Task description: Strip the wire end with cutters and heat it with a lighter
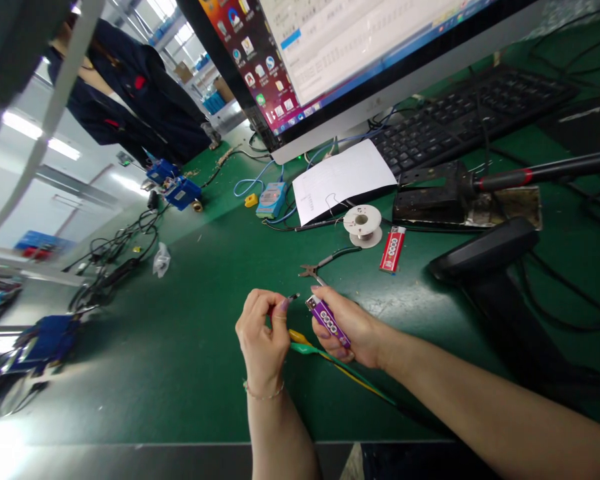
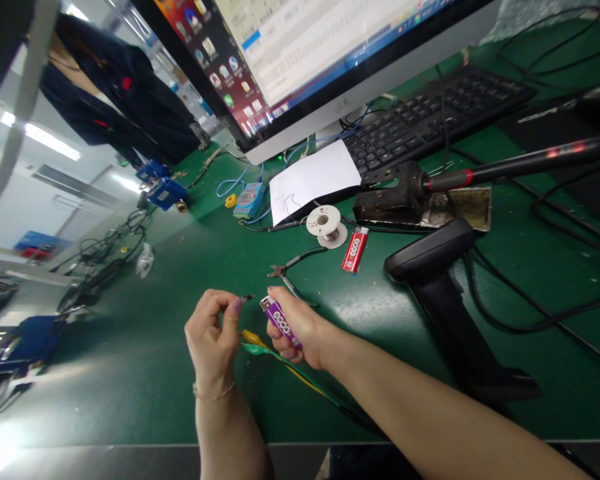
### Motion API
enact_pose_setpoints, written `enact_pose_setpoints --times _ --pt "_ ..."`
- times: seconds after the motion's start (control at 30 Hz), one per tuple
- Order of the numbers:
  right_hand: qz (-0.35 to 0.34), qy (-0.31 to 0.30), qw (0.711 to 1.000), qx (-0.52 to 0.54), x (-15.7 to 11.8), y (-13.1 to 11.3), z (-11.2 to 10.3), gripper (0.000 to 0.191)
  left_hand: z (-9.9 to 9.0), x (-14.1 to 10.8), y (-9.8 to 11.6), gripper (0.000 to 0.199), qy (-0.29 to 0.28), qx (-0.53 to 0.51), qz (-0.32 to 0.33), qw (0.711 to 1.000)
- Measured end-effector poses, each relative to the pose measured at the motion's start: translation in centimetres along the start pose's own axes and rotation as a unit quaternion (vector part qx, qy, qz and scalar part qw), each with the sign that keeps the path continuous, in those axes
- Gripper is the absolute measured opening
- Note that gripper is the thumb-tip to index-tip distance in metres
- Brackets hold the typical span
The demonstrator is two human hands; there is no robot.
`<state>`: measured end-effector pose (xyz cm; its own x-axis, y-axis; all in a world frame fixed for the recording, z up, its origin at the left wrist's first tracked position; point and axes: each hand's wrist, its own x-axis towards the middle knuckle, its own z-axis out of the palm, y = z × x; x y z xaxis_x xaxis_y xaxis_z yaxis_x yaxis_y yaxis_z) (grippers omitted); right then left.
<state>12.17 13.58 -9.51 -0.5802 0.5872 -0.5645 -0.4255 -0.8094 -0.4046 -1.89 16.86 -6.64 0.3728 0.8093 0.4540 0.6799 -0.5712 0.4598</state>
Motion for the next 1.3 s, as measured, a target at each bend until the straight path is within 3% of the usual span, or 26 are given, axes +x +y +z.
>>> enact_pose_setpoints --times 0.27,0.6,0.8,1.13,1.3 --pt "0.022 0.004 1.0 -0.009 0.0 0.1 0.0 0.059 -0.1 -0.2 -0.1 0.022 -0.043 -0.097 -0.074 0.992" --pt "0.041 -0.003 0.999 -0.018 0.0 0.2 0.3 0.055 -0.6 -0.2 -0.3 0.028 -0.083 -0.24 -0.219 0.942" --pt "0.062 -0.003 0.998 -0.029 0.0 0.4 0.5 0.053 -0.7 -0.3 -0.8 0.03 -0.114 -0.269 -0.252 0.922" --pt "0.077 -0.004 0.997 -0.031 -0.1 0.5 0.5 0.052 -0.7 -0.3 -1.0 0.029 -0.111 -0.294 -0.268 0.911" --pt "0.075 0.0 0.997 -0.027 0.0 0.4 0.5 0.062 -0.6 -0.4 -1.0 0.03 -0.103 -0.311 -0.28 0.903"
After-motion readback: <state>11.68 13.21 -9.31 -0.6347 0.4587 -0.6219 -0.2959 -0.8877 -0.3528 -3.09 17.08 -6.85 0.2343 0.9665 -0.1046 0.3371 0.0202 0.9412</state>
